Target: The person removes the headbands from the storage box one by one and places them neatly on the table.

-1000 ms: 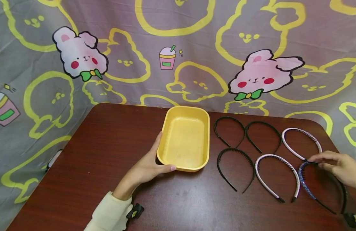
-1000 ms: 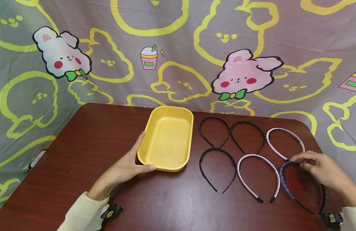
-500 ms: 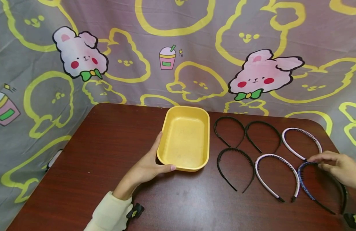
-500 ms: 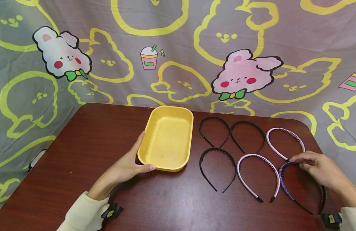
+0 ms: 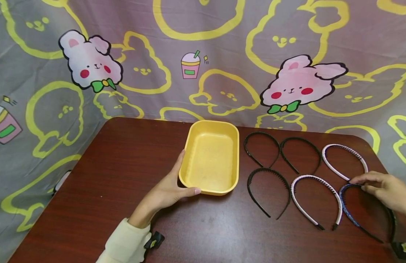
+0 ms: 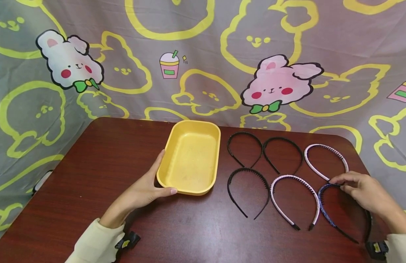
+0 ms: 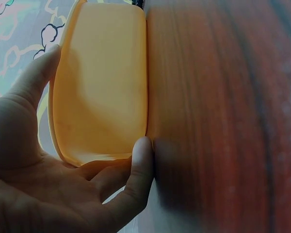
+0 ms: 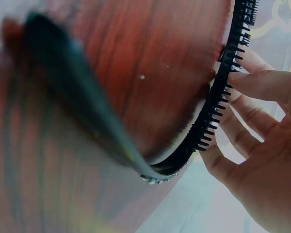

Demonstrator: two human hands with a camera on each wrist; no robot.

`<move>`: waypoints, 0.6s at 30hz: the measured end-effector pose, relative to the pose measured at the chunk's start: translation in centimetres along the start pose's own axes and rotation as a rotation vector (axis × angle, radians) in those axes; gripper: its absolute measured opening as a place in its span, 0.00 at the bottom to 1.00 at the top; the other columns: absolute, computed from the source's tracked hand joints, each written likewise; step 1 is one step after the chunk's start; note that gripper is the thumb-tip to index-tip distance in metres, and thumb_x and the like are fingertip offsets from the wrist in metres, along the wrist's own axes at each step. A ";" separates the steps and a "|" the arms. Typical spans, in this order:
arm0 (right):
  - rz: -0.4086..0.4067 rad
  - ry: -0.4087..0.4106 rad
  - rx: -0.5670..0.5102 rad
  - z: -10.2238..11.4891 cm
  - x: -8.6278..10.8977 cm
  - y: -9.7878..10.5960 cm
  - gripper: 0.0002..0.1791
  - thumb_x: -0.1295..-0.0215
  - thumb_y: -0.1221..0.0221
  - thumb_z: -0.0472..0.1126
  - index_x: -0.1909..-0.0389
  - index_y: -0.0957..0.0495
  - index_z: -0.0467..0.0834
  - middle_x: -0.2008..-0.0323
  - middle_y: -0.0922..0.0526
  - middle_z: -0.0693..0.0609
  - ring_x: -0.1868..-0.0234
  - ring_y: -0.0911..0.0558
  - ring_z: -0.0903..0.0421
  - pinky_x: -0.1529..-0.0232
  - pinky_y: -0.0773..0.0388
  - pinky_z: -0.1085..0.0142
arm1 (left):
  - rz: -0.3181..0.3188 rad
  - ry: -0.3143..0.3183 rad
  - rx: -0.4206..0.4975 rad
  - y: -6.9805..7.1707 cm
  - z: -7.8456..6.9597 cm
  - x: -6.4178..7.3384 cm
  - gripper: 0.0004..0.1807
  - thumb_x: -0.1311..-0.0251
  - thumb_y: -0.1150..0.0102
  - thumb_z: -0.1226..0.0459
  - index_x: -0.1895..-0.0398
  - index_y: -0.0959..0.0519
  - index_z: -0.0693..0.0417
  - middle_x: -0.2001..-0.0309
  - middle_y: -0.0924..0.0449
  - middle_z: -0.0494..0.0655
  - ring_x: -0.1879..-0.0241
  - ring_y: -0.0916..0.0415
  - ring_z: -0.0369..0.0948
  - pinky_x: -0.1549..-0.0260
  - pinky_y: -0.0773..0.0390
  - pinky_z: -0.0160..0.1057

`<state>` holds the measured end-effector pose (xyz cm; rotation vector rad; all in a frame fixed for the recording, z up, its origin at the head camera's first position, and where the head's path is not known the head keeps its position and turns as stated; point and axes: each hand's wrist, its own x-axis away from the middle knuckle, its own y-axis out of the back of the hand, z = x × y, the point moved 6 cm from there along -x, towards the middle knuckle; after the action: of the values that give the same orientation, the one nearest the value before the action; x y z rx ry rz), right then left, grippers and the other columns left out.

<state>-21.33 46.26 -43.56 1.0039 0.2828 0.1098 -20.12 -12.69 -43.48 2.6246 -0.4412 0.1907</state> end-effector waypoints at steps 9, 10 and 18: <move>-0.015 -0.016 0.039 -0.3 -0.3 0.1 0.20 0.49 0.38 0.14 0.69 0.12 0.44 0.64 0.27 0.87 0.59 0.34 0.92 0.65 0.37 0.89 | -0.001 0.006 0.002 0.0 0.1 0.0 0.72 0.46 0.19 0.52 0.14 0.68 0.31 0.14 0.58 0.48 0.18 0.50 0.52 0.21 0.48 0.61; -0.019 -0.022 0.049 -0.3 -0.3 0.1 0.20 0.49 0.37 0.15 0.69 0.12 0.44 0.64 0.28 0.87 0.59 0.34 0.92 0.65 0.37 0.89 | 0.000 0.006 0.003 0.0 0.1 0.0 0.72 0.46 0.19 0.52 0.14 0.68 0.31 0.14 0.58 0.48 0.18 0.50 0.52 0.20 0.48 0.61; -0.025 -0.043 0.072 -0.3 -0.5 0.2 0.16 0.47 0.37 0.16 0.66 0.13 0.39 0.64 0.29 0.88 0.62 0.34 0.88 0.66 0.40 0.87 | -0.004 0.006 0.006 0.0 0.1 0.0 0.72 0.47 0.19 0.52 0.14 0.68 0.28 0.14 0.56 0.48 0.18 0.49 0.52 0.21 0.47 0.60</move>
<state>-21.84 46.46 -43.47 1.0722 0.2613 0.0553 -20.11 -12.70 -43.61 2.6299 -0.4342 0.1987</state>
